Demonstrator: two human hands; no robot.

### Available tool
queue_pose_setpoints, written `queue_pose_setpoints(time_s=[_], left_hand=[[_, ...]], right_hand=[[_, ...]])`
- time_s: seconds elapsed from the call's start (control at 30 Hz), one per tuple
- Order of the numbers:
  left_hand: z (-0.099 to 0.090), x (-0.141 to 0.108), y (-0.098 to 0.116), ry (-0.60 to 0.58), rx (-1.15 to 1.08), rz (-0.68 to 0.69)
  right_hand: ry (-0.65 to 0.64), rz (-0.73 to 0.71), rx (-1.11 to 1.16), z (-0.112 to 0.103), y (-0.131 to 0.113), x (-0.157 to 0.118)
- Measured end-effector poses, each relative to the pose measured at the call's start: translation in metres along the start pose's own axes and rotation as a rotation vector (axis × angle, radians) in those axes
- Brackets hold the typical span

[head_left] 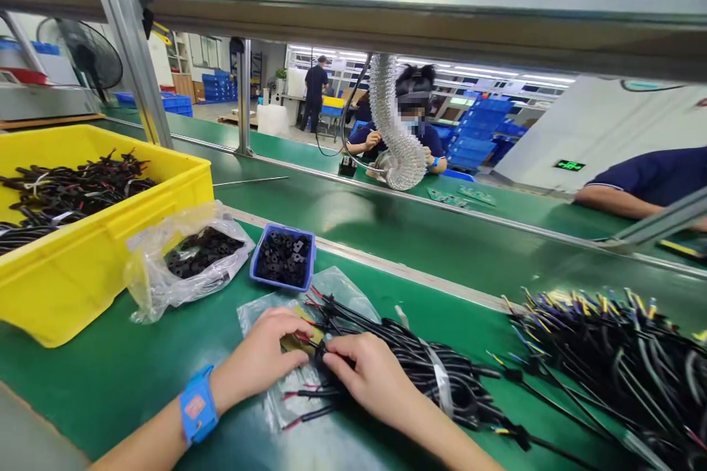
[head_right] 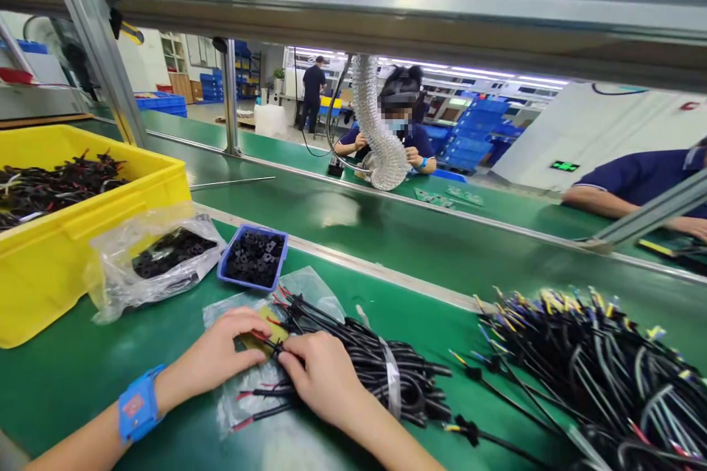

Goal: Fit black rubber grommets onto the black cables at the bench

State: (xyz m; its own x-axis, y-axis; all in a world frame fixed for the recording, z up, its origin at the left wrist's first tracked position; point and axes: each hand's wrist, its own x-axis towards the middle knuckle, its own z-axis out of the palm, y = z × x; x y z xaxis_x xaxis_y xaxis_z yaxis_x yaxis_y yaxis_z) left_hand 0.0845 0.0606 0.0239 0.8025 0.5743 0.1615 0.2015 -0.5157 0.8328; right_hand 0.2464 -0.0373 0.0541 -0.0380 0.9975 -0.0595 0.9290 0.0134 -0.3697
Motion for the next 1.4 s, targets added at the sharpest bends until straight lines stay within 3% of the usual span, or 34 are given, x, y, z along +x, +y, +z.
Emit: queue_pose_setpoints(time_s=[0.13, 0.23, 0.27, 0.33, 0.43, 0.67, 0.8, 0.93, 1.0, 1.17, 1.4], left_hand=[[-0.022, 0.015, -0.006, 0.155, 0.028, 0.093], [-0.044, 0.046, -0.01, 0.318, 0.236, 0.179], [-0.049, 0.058, -0.011, 0.303, 0.352, 0.191], [-0.055, 0.079, -0.015, 0.143, 0.621, 0.213], [-0.054, 0.099, -0.021, 0.004, 0.736, 0.225], [-0.051, 0.103, -0.023, 0.015, 0.756, 0.224], [-0.06, 0.093, -0.016, 0.066, 0.733, 0.206], [-0.067, 0.057, -0.009, 0.167, 0.649, 0.189], [-0.064, 0.031, -0.008, 0.189, 0.497, 0.164], [-0.045, -0.022, -0.017, 0.046, 0.338, -0.004], [-0.035, -0.033, -0.028, 0.097, 0.11, -0.117]], right_hand=[[0.029, 0.039, -0.137, -0.003, 0.001, 0.0], [0.112, 0.173, -0.337, -0.006, 0.004, 0.004], [0.135, 0.219, -0.402, -0.006, 0.005, 0.006], [0.16, 0.259, -0.501, -0.006, 0.006, 0.009], [0.137, 0.189, -0.563, -0.004, 0.005, 0.006], [-0.111, -0.128, -0.448, 0.002, -0.002, -0.012], [-0.157, -0.103, -0.466, 0.004, -0.005, -0.01], [-0.203, -0.052, -0.46, -0.001, -0.003, -0.006], [-0.157, -0.027, -0.397, -0.004, 0.0, -0.004], [0.006, 0.101, -0.274, -0.003, 0.007, 0.001], [0.188, 0.096, -0.245, 0.008, 0.007, 0.006]])
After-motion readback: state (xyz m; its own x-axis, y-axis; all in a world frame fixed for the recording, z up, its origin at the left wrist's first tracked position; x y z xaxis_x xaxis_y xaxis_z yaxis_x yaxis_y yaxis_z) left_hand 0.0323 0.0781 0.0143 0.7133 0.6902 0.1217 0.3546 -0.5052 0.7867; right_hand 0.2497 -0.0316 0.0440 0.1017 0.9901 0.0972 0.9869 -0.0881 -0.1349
